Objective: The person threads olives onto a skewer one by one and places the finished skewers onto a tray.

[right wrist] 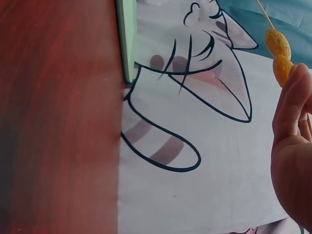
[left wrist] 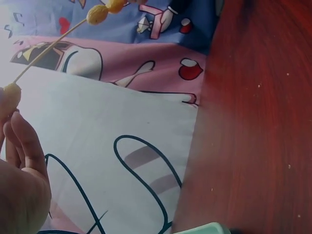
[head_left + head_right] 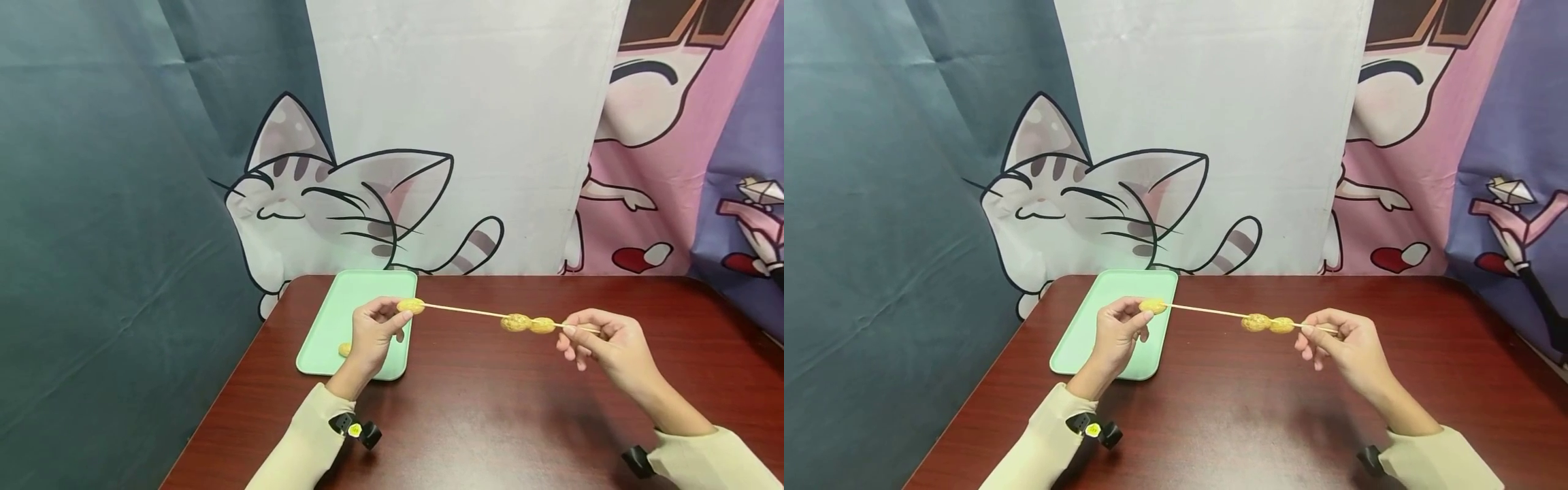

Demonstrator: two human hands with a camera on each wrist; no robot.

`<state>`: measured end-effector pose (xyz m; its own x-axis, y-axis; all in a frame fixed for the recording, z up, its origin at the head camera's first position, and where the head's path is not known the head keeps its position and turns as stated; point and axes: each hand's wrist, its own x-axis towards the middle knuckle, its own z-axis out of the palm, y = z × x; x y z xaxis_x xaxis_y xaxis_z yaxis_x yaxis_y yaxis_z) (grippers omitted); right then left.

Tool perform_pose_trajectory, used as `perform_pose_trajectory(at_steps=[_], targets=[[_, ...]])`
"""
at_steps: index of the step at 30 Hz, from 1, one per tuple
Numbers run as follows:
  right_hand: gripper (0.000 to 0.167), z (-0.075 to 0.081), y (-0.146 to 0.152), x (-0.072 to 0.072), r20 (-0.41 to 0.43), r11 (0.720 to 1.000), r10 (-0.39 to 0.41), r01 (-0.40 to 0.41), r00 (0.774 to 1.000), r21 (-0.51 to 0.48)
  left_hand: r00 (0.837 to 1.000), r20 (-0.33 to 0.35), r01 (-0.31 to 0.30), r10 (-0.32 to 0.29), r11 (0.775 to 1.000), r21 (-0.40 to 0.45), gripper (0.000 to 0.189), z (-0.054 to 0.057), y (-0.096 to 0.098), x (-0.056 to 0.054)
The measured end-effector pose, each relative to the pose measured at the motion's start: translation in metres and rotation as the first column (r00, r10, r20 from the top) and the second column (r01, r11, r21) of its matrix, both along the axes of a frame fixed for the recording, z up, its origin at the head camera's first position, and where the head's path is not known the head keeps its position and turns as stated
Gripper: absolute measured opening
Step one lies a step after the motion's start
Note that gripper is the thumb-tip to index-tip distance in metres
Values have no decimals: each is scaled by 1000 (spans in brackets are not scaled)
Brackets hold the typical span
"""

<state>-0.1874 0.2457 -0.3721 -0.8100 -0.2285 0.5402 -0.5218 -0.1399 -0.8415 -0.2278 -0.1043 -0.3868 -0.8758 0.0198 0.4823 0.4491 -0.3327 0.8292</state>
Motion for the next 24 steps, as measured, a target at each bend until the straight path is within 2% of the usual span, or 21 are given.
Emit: perform_pose_trajectory(at_steps=[5,9,11,16,24], targets=[[14,3,4,-3,-3,998,13,-13,1000,-59,999,50,-3,1,999,39,32,2,-6,-2],[20,2,14,-5,8,983,81,-79,997,-163,998,61,-24,19,996,85,30,4,-15,-6],[24,0,19,-5,13,976,116,-112,993,-186,998,57,-10,5,996,90,31,4,-17,-8],[25,-1,19,-7,17,973,146,-141,989,-184,995,75,66,-70,996,54,37,6,-17,-8],[27,1,12,-5,26,975,145,-138,989,-176,987,119,106,-107,994,22,32,5,-14,-4]])
